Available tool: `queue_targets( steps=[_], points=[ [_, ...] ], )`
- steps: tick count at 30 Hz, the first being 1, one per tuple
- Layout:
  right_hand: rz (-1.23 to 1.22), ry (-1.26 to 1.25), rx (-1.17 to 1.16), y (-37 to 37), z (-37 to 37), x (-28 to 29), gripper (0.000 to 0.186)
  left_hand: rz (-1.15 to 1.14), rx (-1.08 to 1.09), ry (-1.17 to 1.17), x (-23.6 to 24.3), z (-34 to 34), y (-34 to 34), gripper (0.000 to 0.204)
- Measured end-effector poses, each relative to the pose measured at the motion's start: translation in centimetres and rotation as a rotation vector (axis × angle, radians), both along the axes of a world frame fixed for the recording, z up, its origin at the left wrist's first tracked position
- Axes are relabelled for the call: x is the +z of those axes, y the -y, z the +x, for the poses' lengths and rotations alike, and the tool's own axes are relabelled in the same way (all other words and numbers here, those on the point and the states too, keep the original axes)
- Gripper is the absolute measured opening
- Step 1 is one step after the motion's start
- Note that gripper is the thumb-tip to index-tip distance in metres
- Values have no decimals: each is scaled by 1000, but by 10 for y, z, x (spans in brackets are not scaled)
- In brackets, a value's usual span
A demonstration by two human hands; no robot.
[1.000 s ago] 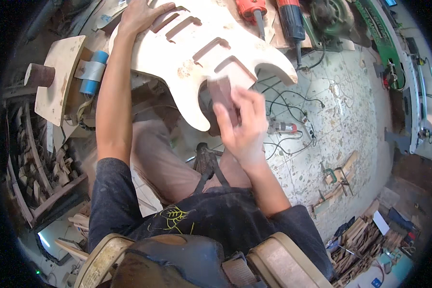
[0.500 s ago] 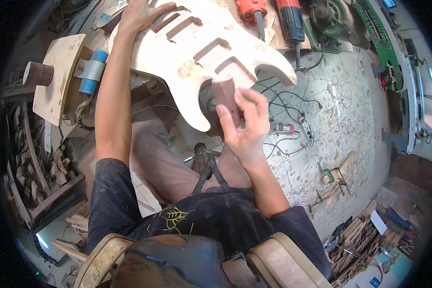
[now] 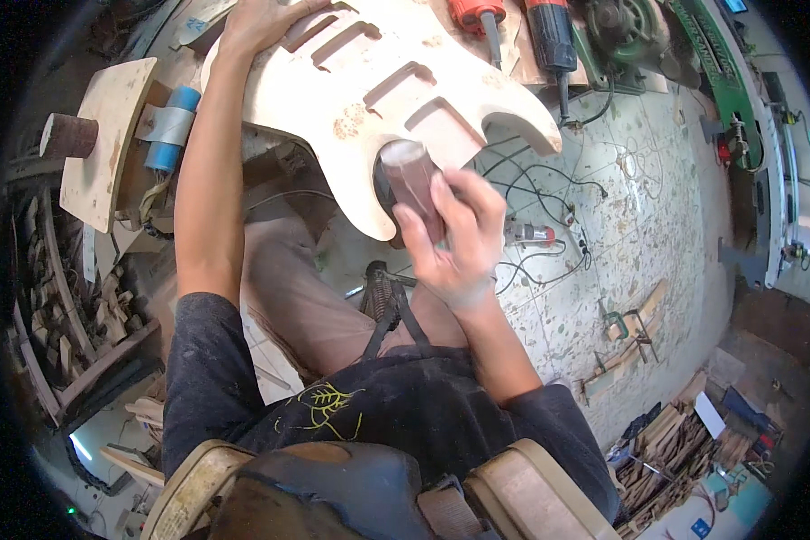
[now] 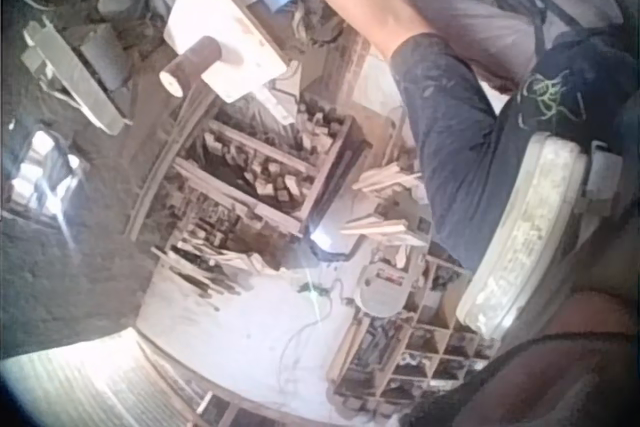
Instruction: The person sands the surface of a wooden electric guitar body using a piece of sandpaper held by hand, focusing on the horn and interior cutouts.
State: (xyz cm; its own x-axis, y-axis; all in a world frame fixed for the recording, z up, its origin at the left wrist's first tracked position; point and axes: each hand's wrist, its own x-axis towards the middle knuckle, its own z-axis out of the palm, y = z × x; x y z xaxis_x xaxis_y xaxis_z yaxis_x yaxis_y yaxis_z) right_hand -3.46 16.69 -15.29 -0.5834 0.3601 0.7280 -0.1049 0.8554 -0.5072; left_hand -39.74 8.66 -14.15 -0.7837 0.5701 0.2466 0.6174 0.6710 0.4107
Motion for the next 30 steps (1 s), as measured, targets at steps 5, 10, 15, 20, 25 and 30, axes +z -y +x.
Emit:
queue_targets(
  steps=[5,10,15,20,25,30],
  points=[
    [-61,100,-27,-11,-46,8,37,53,-13,-39,-6,-3,-5,83],
    [-36,141,73,-6,-32,-17,38,41,-2,-96,-12,-9,2,80],
    [-79,140,114,-7,-37,-10,39,102,-30,9,0,-1,-4,76],
    [-107,195,206,-12,-26,-6,37,100,-5,-23,-2,0,-7,75],
    [-121,193,279,-12,-8,-7,34,120,-14,-145,-19,-16,-4,79],
    [-107,235,259,-21,-41,8,34,62,-26,-58,-11,-8,-16,80]
  ],
)
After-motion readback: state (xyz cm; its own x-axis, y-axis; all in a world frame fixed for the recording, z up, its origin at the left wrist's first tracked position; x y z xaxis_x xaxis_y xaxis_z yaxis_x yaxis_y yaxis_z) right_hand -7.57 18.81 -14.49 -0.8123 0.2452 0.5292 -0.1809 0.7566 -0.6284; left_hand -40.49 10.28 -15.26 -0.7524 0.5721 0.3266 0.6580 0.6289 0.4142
